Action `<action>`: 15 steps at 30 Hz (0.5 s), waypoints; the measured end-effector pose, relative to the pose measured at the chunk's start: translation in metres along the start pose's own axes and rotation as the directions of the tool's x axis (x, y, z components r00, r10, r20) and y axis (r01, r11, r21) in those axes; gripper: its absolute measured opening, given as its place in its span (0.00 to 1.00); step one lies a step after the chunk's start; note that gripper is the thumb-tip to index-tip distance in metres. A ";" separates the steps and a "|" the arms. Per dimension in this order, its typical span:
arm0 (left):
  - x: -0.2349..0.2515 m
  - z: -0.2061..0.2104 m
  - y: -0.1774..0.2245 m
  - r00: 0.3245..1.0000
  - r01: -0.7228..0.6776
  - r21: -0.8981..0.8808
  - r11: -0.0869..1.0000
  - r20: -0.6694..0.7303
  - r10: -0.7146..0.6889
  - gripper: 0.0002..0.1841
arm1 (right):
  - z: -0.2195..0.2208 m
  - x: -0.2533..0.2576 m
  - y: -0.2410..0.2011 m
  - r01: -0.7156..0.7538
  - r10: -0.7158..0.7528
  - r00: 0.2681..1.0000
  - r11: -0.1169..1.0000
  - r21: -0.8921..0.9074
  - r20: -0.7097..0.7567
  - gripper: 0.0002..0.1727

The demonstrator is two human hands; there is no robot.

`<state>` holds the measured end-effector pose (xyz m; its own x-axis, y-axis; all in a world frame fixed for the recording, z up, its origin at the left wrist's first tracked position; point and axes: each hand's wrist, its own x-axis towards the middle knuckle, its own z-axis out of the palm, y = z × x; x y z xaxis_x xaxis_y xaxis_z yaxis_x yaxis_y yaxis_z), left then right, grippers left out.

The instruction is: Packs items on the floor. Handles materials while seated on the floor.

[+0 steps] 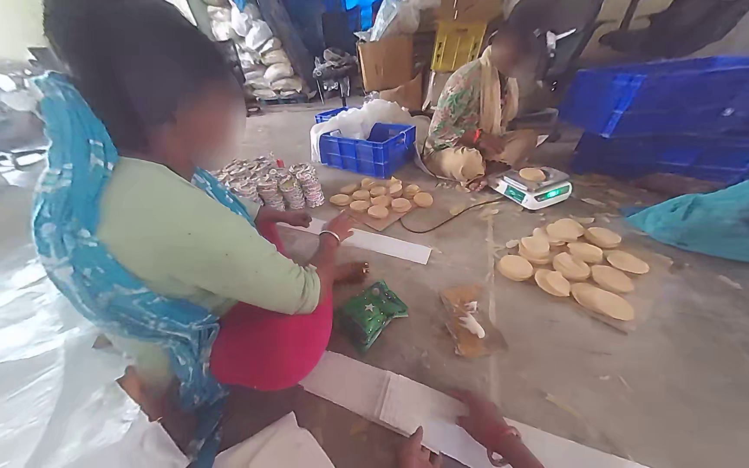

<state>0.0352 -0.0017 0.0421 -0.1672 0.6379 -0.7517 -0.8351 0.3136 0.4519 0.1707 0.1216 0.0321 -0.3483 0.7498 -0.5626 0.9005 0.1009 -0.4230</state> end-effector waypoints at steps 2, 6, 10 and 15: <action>0.005 -0.005 -0.006 0.999 0.017 -0.039 0.999 0.049 -0.015 0.24 | 0.000 0.000 0.000 -0.010 0.010 1.000 1.000 0.002 0.005 0.31; 0.009 -0.004 -0.017 0.997 0.015 -0.114 0.993 0.079 -0.006 0.23 | -0.001 0.005 0.006 0.023 -0.023 1.000 0.998 0.052 0.006 0.29; 0.008 0.001 -0.023 0.998 -0.005 -0.077 0.997 0.063 0.010 0.24 | 0.000 0.011 0.016 0.079 -0.081 0.997 0.987 0.142 0.007 0.28; 0.002 0.002 -0.015 0.999 0.017 0.023 1.000 0.046 -0.018 0.24 | -0.002 0.012 0.017 0.100 -0.105 0.994 0.975 0.197 0.017 0.30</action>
<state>0.0486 -0.0038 0.0350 -0.1272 0.6640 -0.7368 -0.8257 0.3407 0.4496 0.1820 0.1339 0.0199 -0.4457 0.7236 -0.5270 0.7921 0.0446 -0.6087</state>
